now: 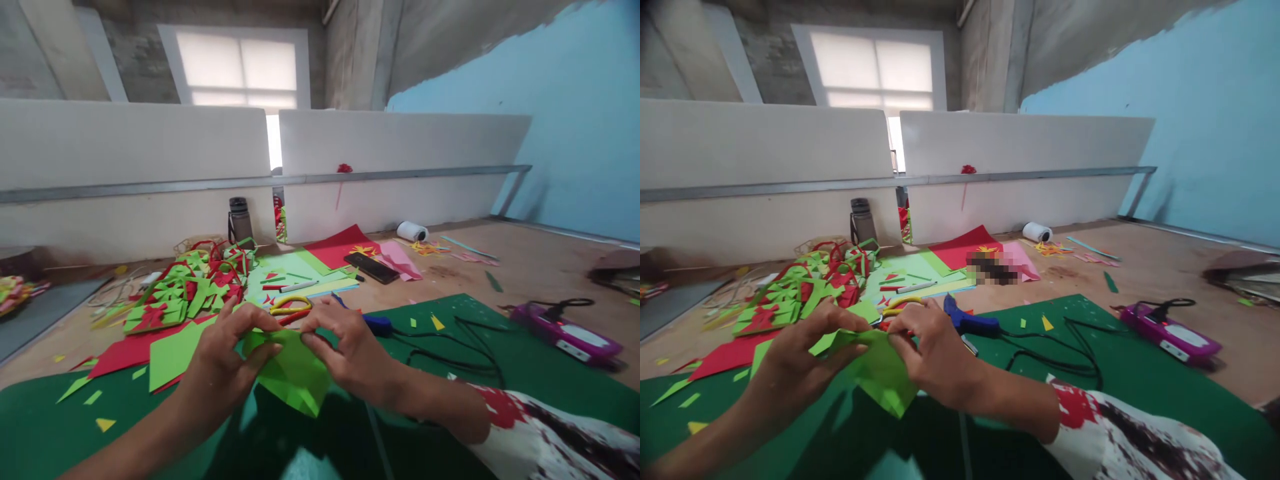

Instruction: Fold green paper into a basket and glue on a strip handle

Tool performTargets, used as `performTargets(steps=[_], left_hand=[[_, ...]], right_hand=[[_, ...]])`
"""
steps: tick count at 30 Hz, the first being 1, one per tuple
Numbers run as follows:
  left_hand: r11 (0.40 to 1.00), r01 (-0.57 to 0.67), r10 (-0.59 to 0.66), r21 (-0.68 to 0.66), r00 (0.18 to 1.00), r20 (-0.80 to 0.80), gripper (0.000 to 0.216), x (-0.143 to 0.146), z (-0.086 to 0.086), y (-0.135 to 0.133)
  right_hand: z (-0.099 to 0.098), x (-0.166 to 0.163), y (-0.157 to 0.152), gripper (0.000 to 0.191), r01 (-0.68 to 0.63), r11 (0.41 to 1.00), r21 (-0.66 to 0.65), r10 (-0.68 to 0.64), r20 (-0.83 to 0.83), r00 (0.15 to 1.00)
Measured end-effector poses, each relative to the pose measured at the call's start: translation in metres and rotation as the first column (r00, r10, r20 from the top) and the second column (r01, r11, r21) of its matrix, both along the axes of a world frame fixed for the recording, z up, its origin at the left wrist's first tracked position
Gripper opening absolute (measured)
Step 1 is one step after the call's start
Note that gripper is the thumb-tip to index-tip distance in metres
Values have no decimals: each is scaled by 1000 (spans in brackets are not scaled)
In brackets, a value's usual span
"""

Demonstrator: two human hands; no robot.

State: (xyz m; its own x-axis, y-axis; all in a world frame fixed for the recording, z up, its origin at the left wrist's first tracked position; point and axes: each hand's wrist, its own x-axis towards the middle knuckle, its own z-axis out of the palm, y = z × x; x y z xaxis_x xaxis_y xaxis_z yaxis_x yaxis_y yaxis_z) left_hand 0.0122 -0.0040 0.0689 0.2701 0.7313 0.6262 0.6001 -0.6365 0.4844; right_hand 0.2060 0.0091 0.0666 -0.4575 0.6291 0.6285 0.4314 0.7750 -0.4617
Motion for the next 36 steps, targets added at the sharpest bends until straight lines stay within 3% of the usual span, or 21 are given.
performTargets(steps=[8, 16, 24, 28, 29, 31, 32, 36], left_hand=[[993, 57, -54, 104, 998, -33, 9, 1, -1, 2], [993, 68, -66, 94, 997, -30, 8, 3, -9, 4], [975, 124, -117, 183, 992, -49, 11, 5, -14, 5], [957, 119, -96, 264, 991, -97, 13, -1, -11, 8], [951, 114, -90, 288, 991, -96, 12, -3, -11, 9], [940, 96, -72, 326, 994, -85, 12, -8, -12, 10], [938, 85, -61, 335, 995, -80, 12, -10, -13, 11], [942, 50, -28, 331, 997, -70, 13, -16, -18, 12]], right_hand=[[-7, 2, 7, 16, 10, 1000, 29, -10, -9, 1000], [-10, 2, 7, 14, -24, 992, 127, 27, -22, 999], [-17, 3, 6, 14, -77, 991, 112, 75, 27, 997], [-12, 22, 19, 17, 31, 997, 64, -42, 178, 983], [-11, 31, 25, 18, 121, 990, 66, -136, 307, 942], [-11, 50, 39, 17, 332, 941, 71, -300, 634, 713], [-12, 60, 46, 18, 384, 921, 62, -321, 679, 660], [-26, 89, 70, 41, 441, 897, -23, -267, 768, 583]])
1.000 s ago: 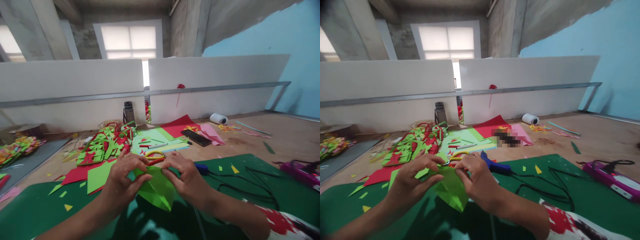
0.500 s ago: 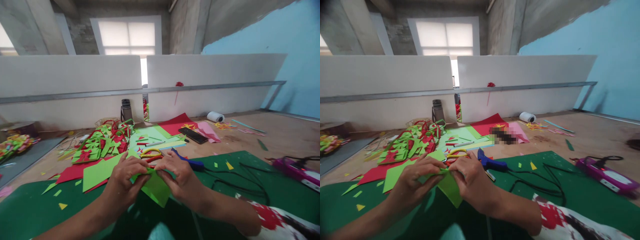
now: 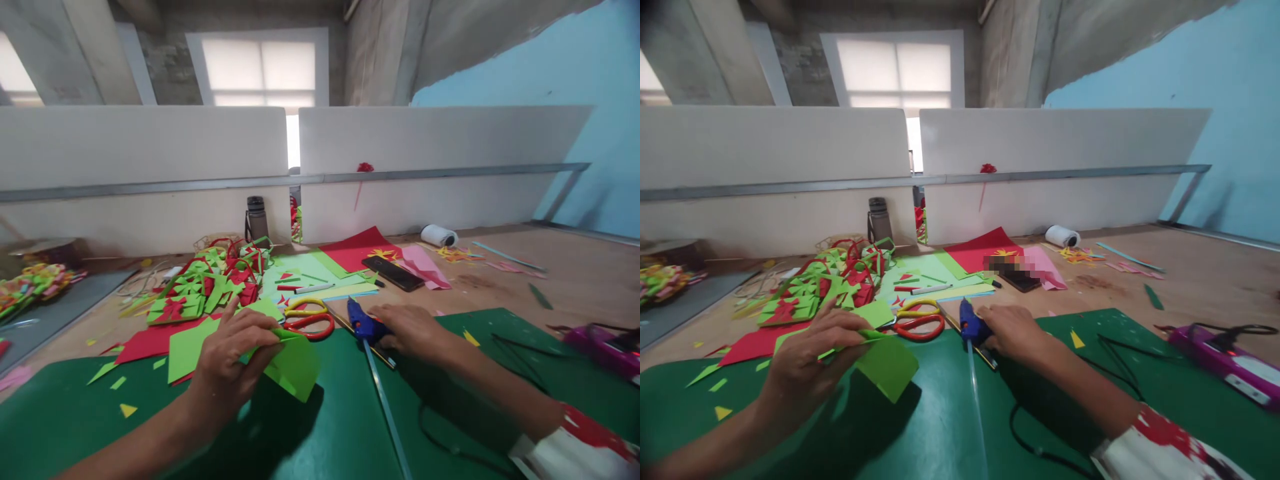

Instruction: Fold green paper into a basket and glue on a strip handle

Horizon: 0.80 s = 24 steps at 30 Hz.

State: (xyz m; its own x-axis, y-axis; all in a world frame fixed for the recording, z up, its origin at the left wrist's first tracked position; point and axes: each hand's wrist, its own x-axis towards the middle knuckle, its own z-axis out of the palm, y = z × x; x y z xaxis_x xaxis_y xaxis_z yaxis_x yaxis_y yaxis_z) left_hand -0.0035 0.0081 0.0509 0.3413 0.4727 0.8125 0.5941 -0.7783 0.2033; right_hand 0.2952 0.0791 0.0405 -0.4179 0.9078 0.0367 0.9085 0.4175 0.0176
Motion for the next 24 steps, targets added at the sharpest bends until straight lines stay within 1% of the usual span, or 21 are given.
performTargets(steps=[4, 6, 9, 11, 14, 17, 20, 22, 24], left_hand=[[999, -5, 7, -37, 999, 45, 12, 1, -6, 1], [998, 0, 5, -67, 998, 68, 12, 3, -8, 2], [995, 9, -2, -96, 997, 80, 13, 5, -10, 3], [994, 12, -2, -108, 996, 90, 13, 7, -11, 4], [994, 9, 3, -112, 994, 111, 12, 8, -11, 4], [996, -15, 23, -83, 994, 105, 13, 10, -9, 3], [997, -75, 76, -24, 994, 73, 15, 10, -6, 3], [994, -111, 110, 17, 993, 41, 16, 10, -5, 3], [991, -122, 122, 48, 992, 6, 16, 9, -5, 3]], right_hand=[[-12, 8, 10, 56, 13, 999, -46, -13, 3, 1000], [-13, 8, 10, 55, 13, 998, -54, -13, -4, 1000], [-8, 10, 9, 48, -23, 998, -51, 22, -28, 999], [-1, 13, 10, 44, -79, 996, -40, 75, -99, 992], [13, 17, 14, 38, -127, 992, -26, 114, -285, 952], [22, 14, 12, 35, -52, 998, -47, 25, -456, 890], [22, 4, -1, 34, 5, 994, -111, -69, -574, 816], [20, -3, -14, 33, -10, 993, -116, -66, -628, 775], [17, -9, -28, 32, -19, 997, -74, -35, -664, 747]])
